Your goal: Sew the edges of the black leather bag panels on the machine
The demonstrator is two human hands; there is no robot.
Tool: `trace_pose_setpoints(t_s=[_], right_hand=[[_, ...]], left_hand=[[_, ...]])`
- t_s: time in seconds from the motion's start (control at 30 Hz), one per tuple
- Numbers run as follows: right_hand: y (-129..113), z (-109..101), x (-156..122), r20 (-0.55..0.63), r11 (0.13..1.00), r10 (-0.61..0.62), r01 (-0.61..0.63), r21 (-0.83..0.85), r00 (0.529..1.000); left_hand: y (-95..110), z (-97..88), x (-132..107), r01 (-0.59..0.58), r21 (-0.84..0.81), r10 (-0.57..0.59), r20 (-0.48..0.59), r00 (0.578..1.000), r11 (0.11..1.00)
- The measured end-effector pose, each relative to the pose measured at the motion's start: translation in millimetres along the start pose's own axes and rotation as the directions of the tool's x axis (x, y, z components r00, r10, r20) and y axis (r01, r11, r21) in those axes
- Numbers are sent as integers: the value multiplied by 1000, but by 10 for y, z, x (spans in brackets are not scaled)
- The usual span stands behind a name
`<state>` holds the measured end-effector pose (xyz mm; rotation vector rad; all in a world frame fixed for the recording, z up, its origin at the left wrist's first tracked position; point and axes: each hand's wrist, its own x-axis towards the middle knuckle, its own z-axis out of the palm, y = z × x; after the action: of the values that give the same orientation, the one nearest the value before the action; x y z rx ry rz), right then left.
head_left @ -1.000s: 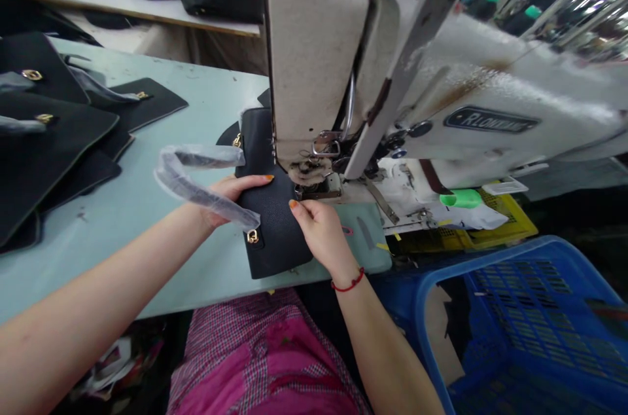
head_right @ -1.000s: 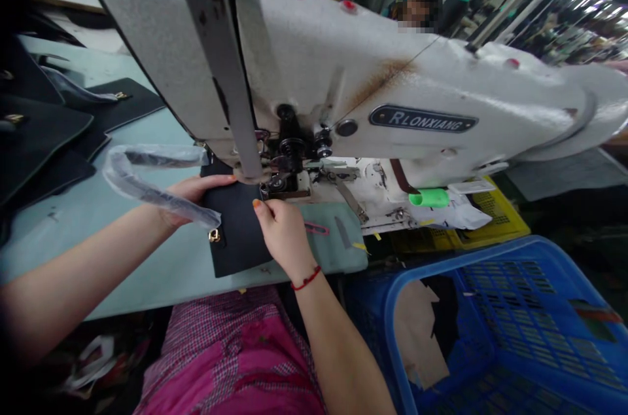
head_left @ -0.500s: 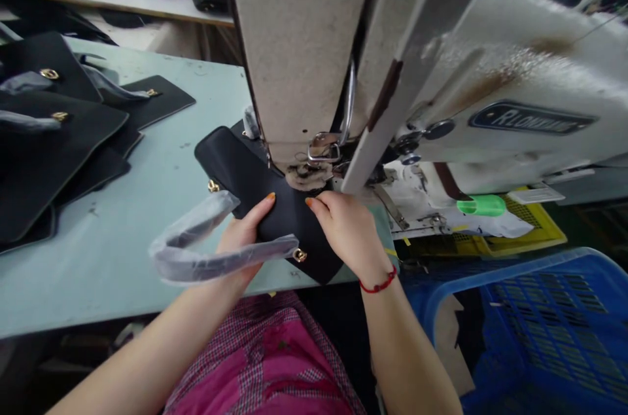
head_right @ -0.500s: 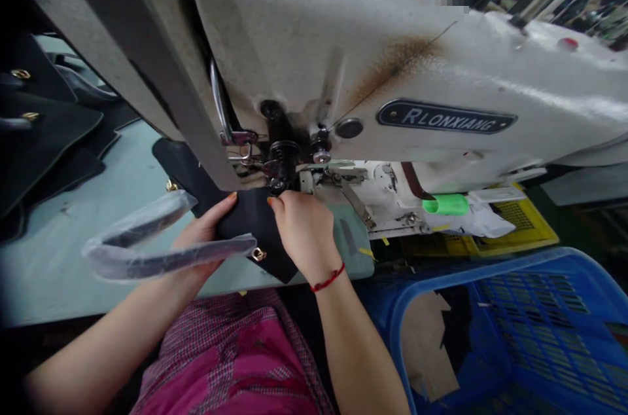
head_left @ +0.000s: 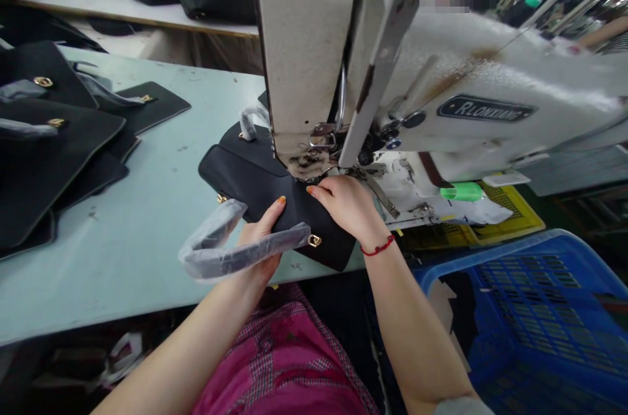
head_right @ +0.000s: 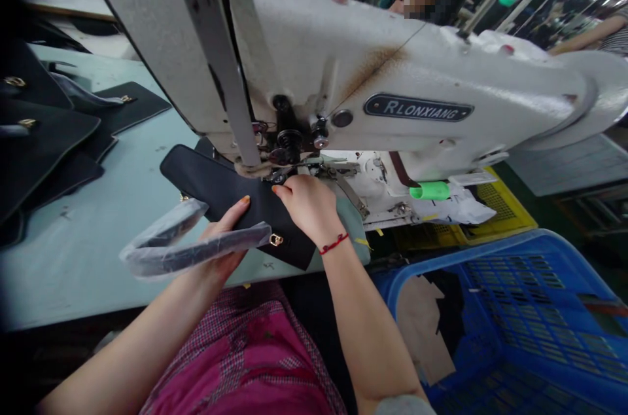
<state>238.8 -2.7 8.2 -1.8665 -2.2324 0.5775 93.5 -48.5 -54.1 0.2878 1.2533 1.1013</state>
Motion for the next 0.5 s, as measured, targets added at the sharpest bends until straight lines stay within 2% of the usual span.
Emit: trace_pose_setpoints(t_s=[0.07, 0.13, 0.3, 0.5], right_hand=[[35, 17, 11, -4, 999, -26, 27, 28, 1000], [66, 34, 17, -13, 997, -44, 45, 60, 999], [107, 72, 11, -17, 993, -36, 38, 114, 999], [111, 113, 29, -54, 987, -31, 39, 154, 998]], left_hand=[[35, 46, -55, -28, -162, 20, -48, 999, 986], [51, 79, -82, -33, -213, 20, -65, 998, 976], [18, 68, -55, -112, -129, 102, -85, 991, 985], [31, 36, 16, -107, -104, 97, -99, 990, 989]])
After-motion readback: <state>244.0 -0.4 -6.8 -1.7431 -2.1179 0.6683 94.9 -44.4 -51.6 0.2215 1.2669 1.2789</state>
